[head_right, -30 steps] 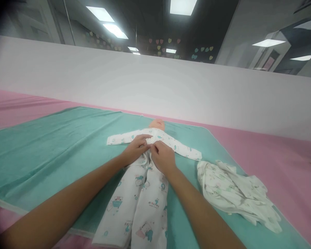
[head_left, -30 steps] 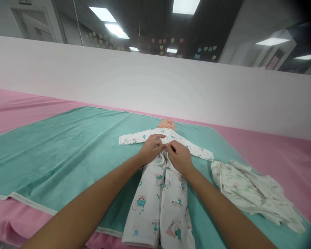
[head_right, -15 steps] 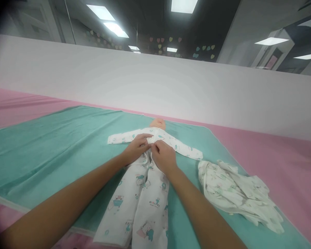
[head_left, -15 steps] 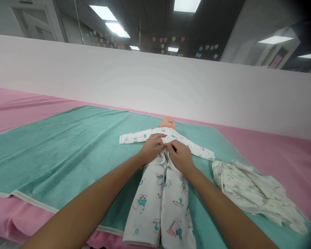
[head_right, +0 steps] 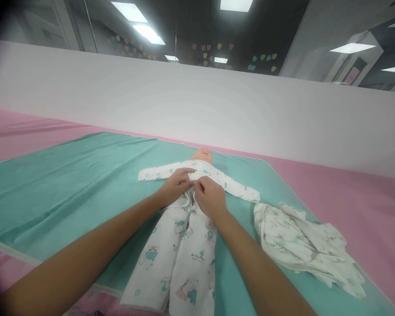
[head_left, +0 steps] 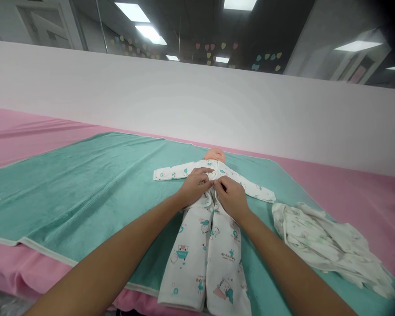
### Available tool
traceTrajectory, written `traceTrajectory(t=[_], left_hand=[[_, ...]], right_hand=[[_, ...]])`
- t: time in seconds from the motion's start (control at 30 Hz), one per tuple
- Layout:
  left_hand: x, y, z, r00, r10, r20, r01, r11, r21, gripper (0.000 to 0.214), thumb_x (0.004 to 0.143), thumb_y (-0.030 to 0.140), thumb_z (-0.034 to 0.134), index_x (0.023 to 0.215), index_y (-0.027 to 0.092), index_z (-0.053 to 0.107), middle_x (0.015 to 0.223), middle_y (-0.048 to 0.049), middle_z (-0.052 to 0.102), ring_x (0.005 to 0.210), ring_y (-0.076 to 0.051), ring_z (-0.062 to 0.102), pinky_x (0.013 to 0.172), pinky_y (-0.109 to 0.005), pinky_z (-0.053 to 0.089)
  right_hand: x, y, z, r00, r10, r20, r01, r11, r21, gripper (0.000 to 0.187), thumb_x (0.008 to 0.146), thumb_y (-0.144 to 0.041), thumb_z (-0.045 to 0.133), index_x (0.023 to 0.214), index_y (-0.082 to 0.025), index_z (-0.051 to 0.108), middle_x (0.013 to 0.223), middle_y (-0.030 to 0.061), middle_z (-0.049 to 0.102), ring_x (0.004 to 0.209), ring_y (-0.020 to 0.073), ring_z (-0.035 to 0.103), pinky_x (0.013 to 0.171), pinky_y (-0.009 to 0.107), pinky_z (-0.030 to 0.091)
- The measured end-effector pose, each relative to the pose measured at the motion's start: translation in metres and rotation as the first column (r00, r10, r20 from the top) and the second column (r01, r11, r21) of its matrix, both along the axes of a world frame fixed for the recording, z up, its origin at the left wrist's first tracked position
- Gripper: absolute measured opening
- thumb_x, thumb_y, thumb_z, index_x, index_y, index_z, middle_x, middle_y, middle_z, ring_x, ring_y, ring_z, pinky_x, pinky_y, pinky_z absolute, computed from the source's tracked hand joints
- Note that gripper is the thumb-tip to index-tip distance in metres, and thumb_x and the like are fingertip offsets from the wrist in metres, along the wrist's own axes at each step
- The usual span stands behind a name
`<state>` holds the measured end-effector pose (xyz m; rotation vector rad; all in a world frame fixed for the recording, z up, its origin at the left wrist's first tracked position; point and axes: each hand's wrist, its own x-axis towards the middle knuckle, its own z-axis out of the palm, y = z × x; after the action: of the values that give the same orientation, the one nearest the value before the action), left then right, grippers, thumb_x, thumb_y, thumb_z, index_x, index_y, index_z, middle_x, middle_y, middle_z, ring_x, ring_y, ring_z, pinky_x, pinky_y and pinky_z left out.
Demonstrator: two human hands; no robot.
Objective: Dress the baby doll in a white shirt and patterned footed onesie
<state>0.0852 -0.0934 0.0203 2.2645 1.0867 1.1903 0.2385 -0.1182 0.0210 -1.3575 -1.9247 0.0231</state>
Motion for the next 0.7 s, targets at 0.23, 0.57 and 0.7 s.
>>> traceTrajectory(t=[0.23,0.57,0.7], left_hand=[[0.0000,0.0004,-0.0005,1.000,0.011,-0.008,-0.011,1.000,-0.010,0.033,0.083,0.032,0.046,0.053,0.018,0.044,0.122,0.0033,0.052,0.115,-0.019,0.041,0.100,-0.036,0.032],[0.0001,0.0001,-0.0006,1.000,0.008,-0.001,-0.008,1.000,-0.015,0.032,0.083,0.030,0.046,0.054,0.018,0.045,0.122,0.0024,0.052,0.114,-0.018,0.041,0.100,-0.036,0.031],[0.0000,-0.0006,0.0009,1.000,0.004,0.005,-0.004,0.999,-0.034,0.031,0.082,0.031,0.046,0.054,0.018,0.045,0.122,0.0023,0.052,0.115,-0.018,0.041,0.100,-0.037,0.031]], right_hand=[[0.0005,0.0011,-0.0013,1.000,-0.004,0.003,0.004,1.000,0.006,0.027,0.086,-0.031,0.038,0.064,-0.018,0.045,0.063,-0.0025,0.052,0.058,0.0099,0.043,0.056,0.024,0.027],[0.0002,0.0009,-0.0010,1.000,-0.005,-0.001,0.005,1.000,-0.005,0.026,0.086,-0.031,0.039,0.064,-0.018,0.046,0.063,-0.0026,0.052,0.059,0.0099,0.044,0.057,0.024,0.028],[0.0002,0.0018,-0.0013,1.000,-0.005,-0.002,0.005,1.000,-0.009,0.026,0.086,-0.030,0.039,0.064,-0.018,0.046,0.064,-0.0028,0.052,0.059,0.0097,0.044,0.057,0.023,0.028]])
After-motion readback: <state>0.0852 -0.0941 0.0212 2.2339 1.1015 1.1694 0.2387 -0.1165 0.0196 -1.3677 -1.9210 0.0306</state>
